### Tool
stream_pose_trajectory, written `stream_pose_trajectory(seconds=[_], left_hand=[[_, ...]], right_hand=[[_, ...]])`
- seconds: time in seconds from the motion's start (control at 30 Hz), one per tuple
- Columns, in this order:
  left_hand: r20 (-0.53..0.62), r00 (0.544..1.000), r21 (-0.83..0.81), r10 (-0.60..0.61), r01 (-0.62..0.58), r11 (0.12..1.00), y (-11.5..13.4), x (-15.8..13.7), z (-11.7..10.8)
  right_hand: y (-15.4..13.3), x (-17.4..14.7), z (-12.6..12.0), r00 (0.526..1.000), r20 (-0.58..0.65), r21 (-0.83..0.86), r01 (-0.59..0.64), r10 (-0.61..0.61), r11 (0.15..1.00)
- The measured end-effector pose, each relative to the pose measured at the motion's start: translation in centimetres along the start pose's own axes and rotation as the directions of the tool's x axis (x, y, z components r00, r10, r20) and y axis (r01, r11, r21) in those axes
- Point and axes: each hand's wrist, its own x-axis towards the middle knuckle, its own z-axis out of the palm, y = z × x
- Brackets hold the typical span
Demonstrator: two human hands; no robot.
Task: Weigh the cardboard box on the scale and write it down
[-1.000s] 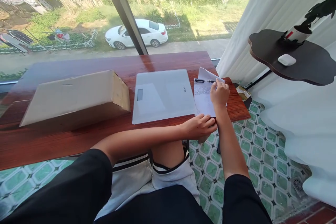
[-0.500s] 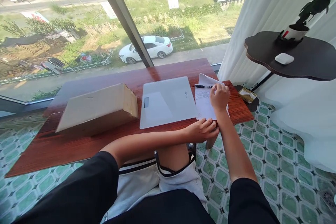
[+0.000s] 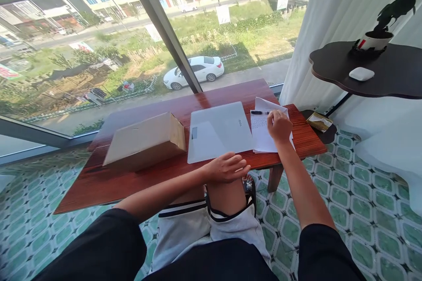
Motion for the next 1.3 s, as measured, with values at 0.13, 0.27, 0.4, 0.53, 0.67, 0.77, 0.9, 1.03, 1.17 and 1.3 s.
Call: stream_pose_trajectory(seconds=[0.13,0.27,0.4,0.53,0.67,0.77,0.9,1.03,1.17,1.3], left_hand=[[0.011,0.993,0.097,-0.115,0.114,0.989,-0.3,-5.3,-3.5],[0.035,0.941,0.164,-0.336,0.327,0.931,-0.1,-10.4,-7.1],[-0.089,0.842,0.29,-0.533,0.534,0.794,0.4,-16.1,-9.9],[-0.298,0.639,0.27,-0.709,0.769,0.579,1.8,-22.1,-11.0],[-0.515,0.338,0.124,-0.788,0.939,0.322,3.1,-25.8,-11.1],[-0.619,-0.034,-0.134,-0.784,0.989,0.062,3.3,-26.8,-10.8],[-0.555,-0.365,-0.409,-0.748,0.902,-0.137,2.8,-27.2,-10.2],[-0.4,-0.527,-0.59,-0.75,0.774,-0.229,2.3,-27.2,-10.2],[-0.24,-0.573,-0.673,-0.784,0.68,-0.291,2.0,-27.4,-10.9],[-0.144,-0.596,-0.711,-0.79,0.617,-0.336,1.5,-27.6,-12.0]], right_hand=[[-0.2,-0.3,0.0,0.999,0.043,-0.02,0.003,-0.002,1.0],[0.1,-0.3,0.3,0.997,0.068,-0.046,0.035,-0.032,0.998],[0.4,-0.4,0.6,0.995,0.073,-0.074,0.068,-0.062,0.995],[0.3,-0.5,0.5,0.99,0.124,-0.095,0.084,-0.072,0.992],[0.1,-0.6,0.3,0.985,0.155,-0.159,0.098,-0.074,0.982],[-0.1,-0.6,0.2,0.978,0.186,-0.186,0.128,-0.093,0.974],[-0.1,-0.4,-0.1,0.968,0.228,-0.235,0.162,-0.107,0.959],[-0.2,0.3,-0.6,0.955,0.295,-0.266,0.12,-0.038,0.956],[-1.6,0.9,-1.7,0.946,0.321,-0.26,0.042,0.045,0.965],[-6.4,0.2,-3.3,0.985,0.161,-0.07,0.075,-0.063,0.995]])
